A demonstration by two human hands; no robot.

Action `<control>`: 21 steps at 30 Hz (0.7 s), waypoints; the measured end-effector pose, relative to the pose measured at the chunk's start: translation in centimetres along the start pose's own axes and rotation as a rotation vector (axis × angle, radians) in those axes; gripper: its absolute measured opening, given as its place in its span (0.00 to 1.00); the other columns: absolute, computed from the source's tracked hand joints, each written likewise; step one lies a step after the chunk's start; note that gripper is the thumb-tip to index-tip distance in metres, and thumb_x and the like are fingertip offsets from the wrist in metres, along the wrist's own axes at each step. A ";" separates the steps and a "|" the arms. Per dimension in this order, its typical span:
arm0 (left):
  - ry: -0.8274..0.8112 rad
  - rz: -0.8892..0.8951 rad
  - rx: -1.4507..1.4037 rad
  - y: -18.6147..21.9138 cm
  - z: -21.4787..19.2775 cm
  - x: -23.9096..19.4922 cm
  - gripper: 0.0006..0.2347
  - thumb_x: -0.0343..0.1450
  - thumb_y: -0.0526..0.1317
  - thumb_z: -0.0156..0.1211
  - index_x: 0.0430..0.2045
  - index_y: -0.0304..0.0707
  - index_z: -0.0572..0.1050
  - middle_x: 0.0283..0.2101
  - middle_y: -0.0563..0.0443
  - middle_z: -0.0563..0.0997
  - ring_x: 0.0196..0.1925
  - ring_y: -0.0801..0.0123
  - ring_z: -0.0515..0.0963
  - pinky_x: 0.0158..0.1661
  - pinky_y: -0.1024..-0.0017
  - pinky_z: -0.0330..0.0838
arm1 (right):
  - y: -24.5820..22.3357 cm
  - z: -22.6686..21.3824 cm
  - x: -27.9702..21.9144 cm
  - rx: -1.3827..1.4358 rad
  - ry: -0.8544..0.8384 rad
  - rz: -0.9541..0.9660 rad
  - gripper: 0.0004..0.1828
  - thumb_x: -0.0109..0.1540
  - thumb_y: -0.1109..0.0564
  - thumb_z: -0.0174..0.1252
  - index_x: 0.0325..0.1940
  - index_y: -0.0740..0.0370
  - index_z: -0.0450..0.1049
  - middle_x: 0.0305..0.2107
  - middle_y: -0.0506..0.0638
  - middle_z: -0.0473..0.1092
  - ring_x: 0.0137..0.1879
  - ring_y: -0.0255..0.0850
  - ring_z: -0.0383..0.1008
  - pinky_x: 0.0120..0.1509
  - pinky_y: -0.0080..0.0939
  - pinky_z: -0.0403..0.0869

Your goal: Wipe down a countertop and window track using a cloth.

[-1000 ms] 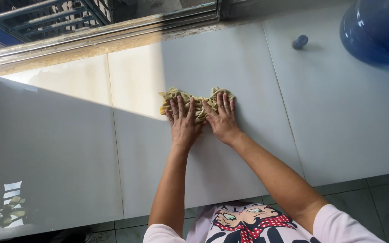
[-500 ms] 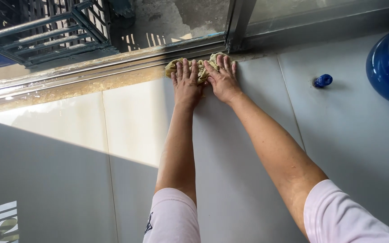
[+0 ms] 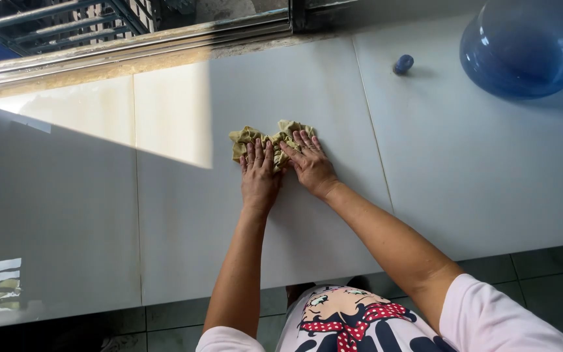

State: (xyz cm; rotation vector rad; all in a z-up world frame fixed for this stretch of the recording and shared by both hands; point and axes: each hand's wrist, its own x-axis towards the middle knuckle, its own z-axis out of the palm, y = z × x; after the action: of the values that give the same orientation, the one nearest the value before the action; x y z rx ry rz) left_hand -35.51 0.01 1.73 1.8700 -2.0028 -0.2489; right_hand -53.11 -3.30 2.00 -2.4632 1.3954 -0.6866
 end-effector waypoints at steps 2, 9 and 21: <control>-0.009 -0.040 0.007 3.5 -1.3 -7.0 0.33 0.72 0.54 0.59 0.72 0.42 0.58 0.76 0.40 0.54 0.78 0.49 0.50 0.72 0.50 0.43 | -2.4 -2.6 -6.3 0.023 -0.038 -0.021 0.30 0.67 0.58 0.54 0.74 0.45 0.64 0.72 0.62 0.57 0.79 0.56 0.52 0.82 0.58 0.49; 0.047 -0.071 -0.035 13.4 -3.8 -26.6 0.35 0.64 0.45 0.68 0.68 0.40 0.62 0.74 0.41 0.59 0.77 0.49 0.56 0.72 0.52 0.50 | -7.6 -9.3 -25.5 0.076 -0.119 -0.120 0.32 0.64 0.58 0.56 0.74 0.47 0.64 0.71 0.62 0.59 0.79 0.55 0.54 0.81 0.57 0.52; -0.081 -0.027 -0.006 6.8 -2.3 -16.7 0.38 0.69 0.52 0.62 0.74 0.44 0.51 0.78 0.43 0.47 0.80 0.52 0.42 0.72 0.44 0.33 | -5.6 -4.2 -15.6 0.032 -0.230 0.010 0.32 0.69 0.51 0.52 0.78 0.46 0.57 0.75 0.68 0.47 0.81 0.63 0.41 0.80 0.69 0.41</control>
State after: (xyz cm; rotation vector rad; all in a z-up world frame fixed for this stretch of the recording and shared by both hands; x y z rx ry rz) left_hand -40.26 17.44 3.82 1.9132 -2.0284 -0.3427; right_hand -57.88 13.05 3.48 -2.4189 1.2988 -0.4044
